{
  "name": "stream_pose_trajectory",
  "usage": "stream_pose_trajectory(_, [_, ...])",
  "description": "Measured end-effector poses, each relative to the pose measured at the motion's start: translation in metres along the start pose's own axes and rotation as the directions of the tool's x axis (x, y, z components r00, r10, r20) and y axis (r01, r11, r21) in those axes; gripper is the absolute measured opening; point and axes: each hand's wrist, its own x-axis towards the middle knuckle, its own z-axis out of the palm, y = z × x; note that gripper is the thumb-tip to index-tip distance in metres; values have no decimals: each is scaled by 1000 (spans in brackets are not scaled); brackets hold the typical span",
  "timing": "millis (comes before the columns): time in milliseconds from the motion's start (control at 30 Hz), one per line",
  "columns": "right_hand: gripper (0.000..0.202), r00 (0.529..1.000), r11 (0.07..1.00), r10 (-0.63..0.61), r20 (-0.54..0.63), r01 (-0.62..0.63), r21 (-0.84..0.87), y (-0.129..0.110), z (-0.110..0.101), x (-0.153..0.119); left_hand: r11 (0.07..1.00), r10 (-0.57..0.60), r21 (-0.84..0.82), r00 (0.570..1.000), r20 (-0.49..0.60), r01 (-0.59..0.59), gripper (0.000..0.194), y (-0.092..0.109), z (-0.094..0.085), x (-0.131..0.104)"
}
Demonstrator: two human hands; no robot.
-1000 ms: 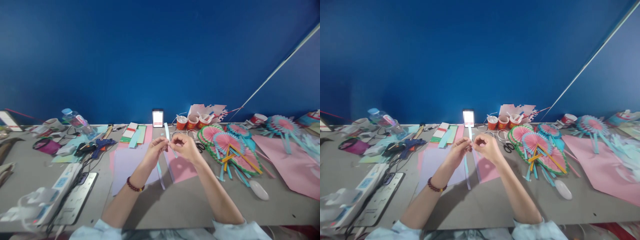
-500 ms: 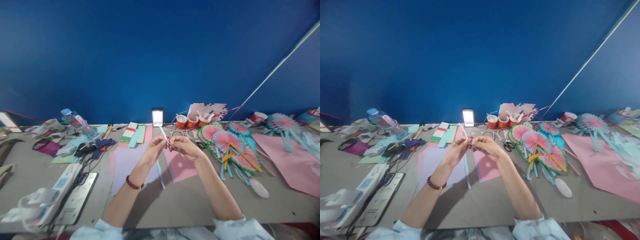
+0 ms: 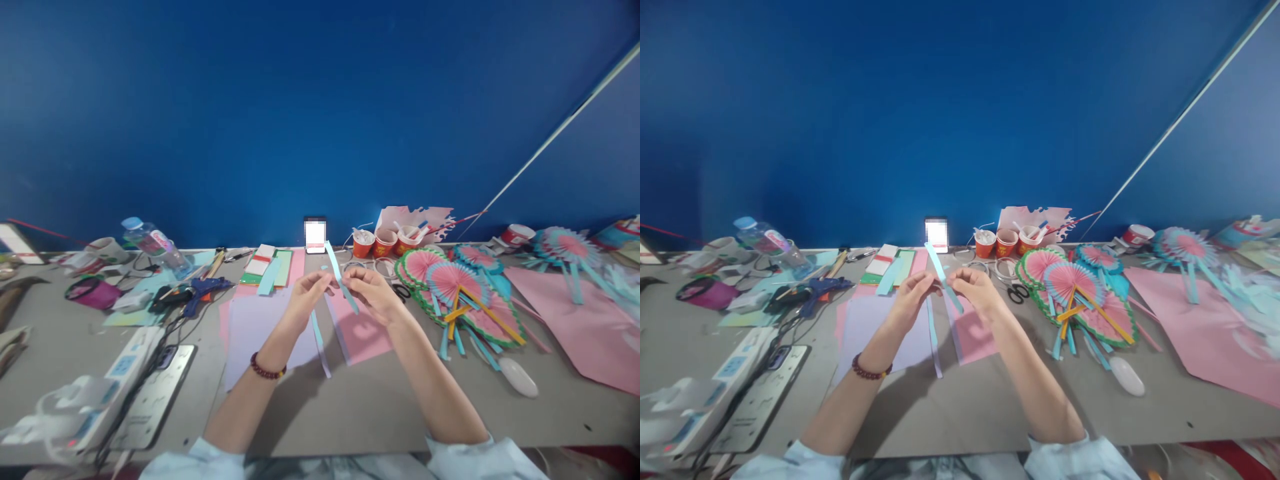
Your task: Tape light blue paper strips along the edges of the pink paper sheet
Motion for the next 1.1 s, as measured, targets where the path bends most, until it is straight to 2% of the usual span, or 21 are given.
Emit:
stream_pose_trajectory(200, [20, 996, 989, -84, -35, 79, -122, 2, 2, 0, 994, 23, 113, 996, -85, -13, 21, 1, 2, -3])
stream_pose_trajectory(567, [20, 987, 960, -160, -26, 150, -235, 3, 3, 0, 968, 129, 230, 987, -99, -103, 16, 3, 2, -4])
stream_pose_trajectory(733, [22, 989, 961, -143, -32, 131, -243, 5, 2, 1, 975, 93, 209, 992, -87, -73, 18, -1, 0, -2])
stream_pose_trajectory(900, [22, 992, 963, -124, -30, 113, -244, 5, 2, 2, 968, 125, 227, 989, -81, -104, 11, -1, 0, -1])
stream_pose_trajectory(1100, [21, 995, 975, -98, -25, 91, -203, 5, 2, 3, 977, 88, 200, 993, -81, -70, 5, -1, 2, -3])
